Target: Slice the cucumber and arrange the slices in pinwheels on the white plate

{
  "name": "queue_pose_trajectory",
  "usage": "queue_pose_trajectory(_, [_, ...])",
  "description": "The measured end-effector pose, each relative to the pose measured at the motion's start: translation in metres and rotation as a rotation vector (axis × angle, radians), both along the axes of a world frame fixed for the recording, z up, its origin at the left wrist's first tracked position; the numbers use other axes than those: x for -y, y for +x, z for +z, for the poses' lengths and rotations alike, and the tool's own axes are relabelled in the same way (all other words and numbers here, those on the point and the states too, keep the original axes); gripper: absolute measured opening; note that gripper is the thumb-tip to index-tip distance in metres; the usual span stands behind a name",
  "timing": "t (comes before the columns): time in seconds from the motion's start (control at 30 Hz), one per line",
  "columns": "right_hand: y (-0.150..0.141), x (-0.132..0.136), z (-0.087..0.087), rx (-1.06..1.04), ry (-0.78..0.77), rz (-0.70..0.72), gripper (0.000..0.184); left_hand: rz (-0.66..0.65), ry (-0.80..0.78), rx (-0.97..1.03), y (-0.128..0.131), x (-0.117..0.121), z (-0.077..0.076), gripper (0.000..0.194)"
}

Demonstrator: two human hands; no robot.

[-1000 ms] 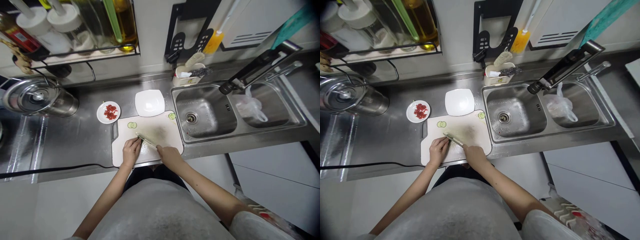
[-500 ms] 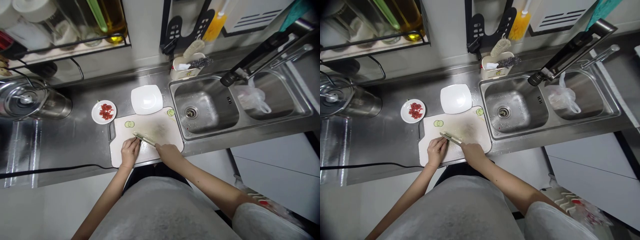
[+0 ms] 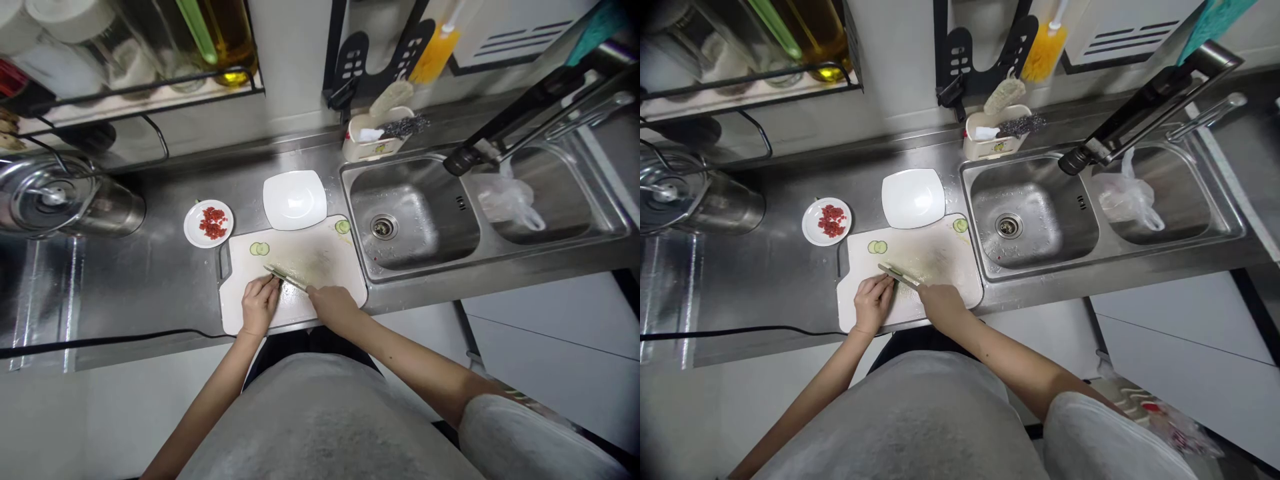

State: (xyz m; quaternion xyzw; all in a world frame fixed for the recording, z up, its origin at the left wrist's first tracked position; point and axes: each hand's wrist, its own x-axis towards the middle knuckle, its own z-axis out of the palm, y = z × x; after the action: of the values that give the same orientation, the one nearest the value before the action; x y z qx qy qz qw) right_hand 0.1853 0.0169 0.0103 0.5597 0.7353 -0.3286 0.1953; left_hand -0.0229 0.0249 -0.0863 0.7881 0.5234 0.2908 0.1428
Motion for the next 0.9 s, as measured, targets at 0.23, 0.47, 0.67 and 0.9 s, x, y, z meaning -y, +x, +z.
queue_pose_trajectory(0.23, [-0.001,-0.001,-0.004,-0.013,-0.004,0.002,0.032,-0.007,0.033,-0.008,0.000,-0.001,-0.002,0.018])
queue_pose_trajectory(0.47, [-0.002,-0.002,-0.010,-0.013,0.014,0.000,0.030,0.001,0.015,-0.003,0.000,0.000,-0.002,0.019])
queue_pose_trajectory(0.67, [-0.002,-0.006,-0.011,-0.025,-0.004,0.004,0.032,0.008,-0.015,-0.002,0.000,0.001,-0.001,0.020])
queue_pose_trajectory(0.9, [-0.007,-0.010,-0.021,-0.032,-0.006,-0.012,0.032,0.005,-0.001,-0.010,0.000,0.000,-0.003,0.020])
